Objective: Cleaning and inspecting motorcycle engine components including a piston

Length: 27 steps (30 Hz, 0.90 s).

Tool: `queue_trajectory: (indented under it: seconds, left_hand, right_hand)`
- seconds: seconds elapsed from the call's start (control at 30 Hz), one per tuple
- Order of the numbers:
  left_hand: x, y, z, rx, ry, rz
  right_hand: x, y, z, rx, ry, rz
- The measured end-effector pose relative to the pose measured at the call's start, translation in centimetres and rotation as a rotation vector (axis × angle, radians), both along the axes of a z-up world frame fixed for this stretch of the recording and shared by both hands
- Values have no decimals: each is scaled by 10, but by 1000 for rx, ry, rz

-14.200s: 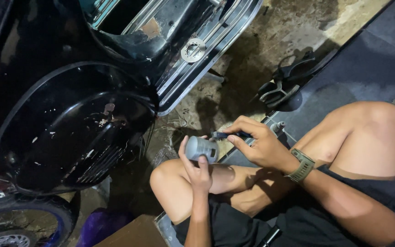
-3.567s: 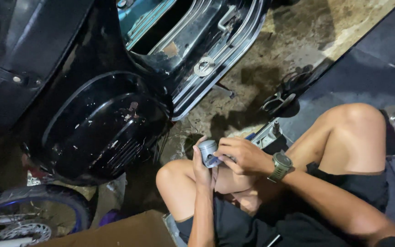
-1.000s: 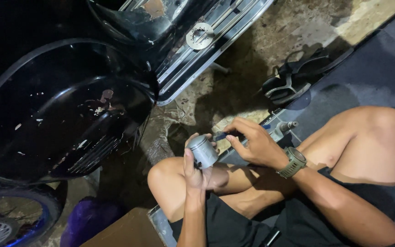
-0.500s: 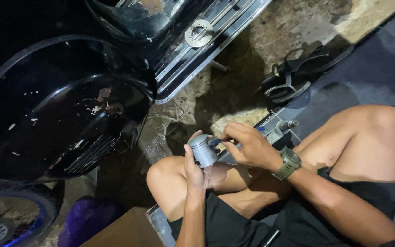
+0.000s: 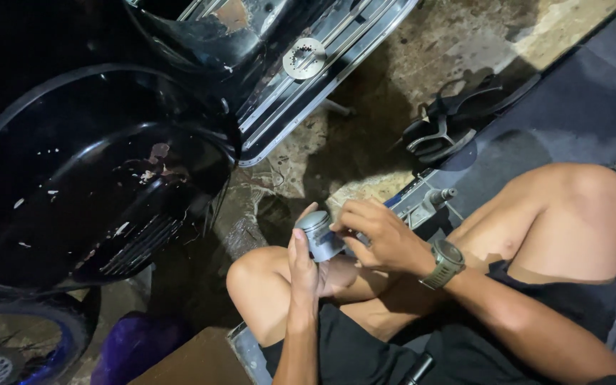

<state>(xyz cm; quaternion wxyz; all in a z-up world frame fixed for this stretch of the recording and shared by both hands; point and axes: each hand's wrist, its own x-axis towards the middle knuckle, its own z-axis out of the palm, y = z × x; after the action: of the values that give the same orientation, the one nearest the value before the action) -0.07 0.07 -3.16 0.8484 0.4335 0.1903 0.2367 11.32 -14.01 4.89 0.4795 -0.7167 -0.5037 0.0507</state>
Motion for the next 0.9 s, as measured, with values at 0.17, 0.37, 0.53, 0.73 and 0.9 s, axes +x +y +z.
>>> queue_trajectory:
  seconds: [0.17,0.37,0.53,0.73,0.9]
  left_hand:
    - [-2,1,12,-132,-51,-25]
    - [3,-5,23,-220,-72,-43]
    - [-1,4,4,-267,-43,-68]
    - [-6,7,0,-288,-30,-119]
    - [-12,13,-29,-233,-67,-84]
  right_hand:
    - [12,-4,-10,-68,-4,-54]
    - [13,-6,1,-61,121,-125]
    - [12,-4,0,-48,166,-140]
    - [14,-7,-6,-59,176,-169]
    - [8,-4,0,-41,152,-123]
